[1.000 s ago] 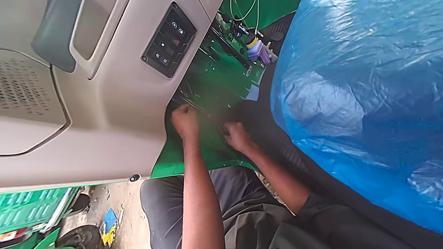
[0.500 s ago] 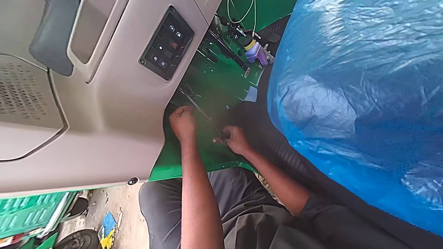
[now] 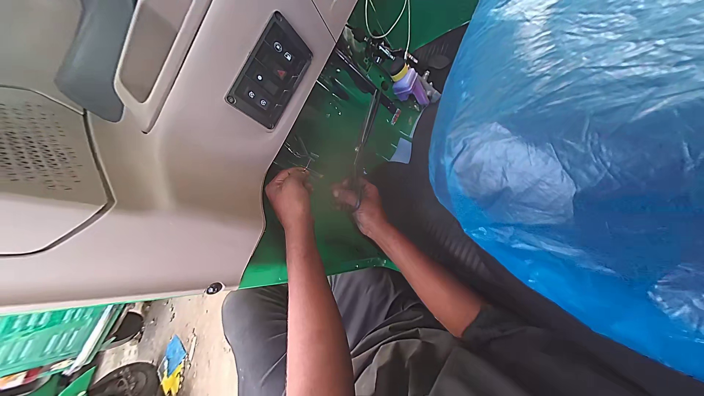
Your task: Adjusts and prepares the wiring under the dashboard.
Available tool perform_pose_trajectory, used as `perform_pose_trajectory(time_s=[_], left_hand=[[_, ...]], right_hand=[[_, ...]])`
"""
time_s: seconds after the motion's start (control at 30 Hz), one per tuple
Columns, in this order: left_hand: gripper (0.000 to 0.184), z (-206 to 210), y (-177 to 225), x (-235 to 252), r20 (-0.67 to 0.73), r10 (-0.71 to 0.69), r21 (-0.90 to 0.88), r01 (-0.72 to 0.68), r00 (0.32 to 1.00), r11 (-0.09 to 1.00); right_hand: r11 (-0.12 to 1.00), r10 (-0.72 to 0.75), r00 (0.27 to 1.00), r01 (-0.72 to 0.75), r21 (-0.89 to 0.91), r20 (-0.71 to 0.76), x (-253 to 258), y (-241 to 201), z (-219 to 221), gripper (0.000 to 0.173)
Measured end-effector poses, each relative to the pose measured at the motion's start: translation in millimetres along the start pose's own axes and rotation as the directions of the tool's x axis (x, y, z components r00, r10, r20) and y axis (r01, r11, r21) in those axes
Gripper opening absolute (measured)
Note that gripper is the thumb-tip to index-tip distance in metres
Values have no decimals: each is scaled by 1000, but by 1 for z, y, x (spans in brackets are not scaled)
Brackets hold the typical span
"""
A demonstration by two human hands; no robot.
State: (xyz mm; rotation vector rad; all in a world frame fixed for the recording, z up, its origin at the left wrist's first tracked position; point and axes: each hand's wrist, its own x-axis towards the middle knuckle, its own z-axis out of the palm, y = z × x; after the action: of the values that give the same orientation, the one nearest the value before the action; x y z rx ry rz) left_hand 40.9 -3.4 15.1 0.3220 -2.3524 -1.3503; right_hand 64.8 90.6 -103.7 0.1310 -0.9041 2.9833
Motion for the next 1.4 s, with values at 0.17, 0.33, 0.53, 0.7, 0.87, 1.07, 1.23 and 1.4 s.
perform_pose_trajectory(time_s=[0.17, 0.33, 0.53, 0.7, 0.87, 1.07, 1.23, 1.4], left_hand=[[16, -5, -1, -3, 33, 85, 246, -90, 996, 965], [14, -2, 2, -5, 24, 133, 412, -131, 991, 902], [16, -1, 3, -3, -2, 140, 499, -121, 990, 858], [15, -3, -1, -1, -31, 115, 354, -97, 993, 930], [21, 2, -6, 0, 28, 59, 165, -62, 998, 984], [39, 1, -7, 7, 67, 84, 71, -89, 994, 994], [31, 11, -16, 14, -12, 142, -150, -142, 990, 979], [25, 11, -12, 11, -78, 144, -281, -160, 986, 946]], right_hand=[[997, 61, 998, -62, -36, -26, 28, -14, 37, 22], [997, 72, 995, -71, 23, -67, 43, -7, 47, 22], [998, 19, 993, -12, 68, -113, 51, -7, 50, 23], [1000, 9, 957, 0, 31, -289, 55, -29, 42, 23], [987, -21, 915, -46, -156, -404, 52, -28, 17, 29], [937, 68, 940, -175, -302, -336, 4, 1, -12, 34], [837, 169, 939, -297, -459, -300, -7, -2, -29, 43], [543, 200, 932, -361, -758, -301, -20, -44, -28, 52]])
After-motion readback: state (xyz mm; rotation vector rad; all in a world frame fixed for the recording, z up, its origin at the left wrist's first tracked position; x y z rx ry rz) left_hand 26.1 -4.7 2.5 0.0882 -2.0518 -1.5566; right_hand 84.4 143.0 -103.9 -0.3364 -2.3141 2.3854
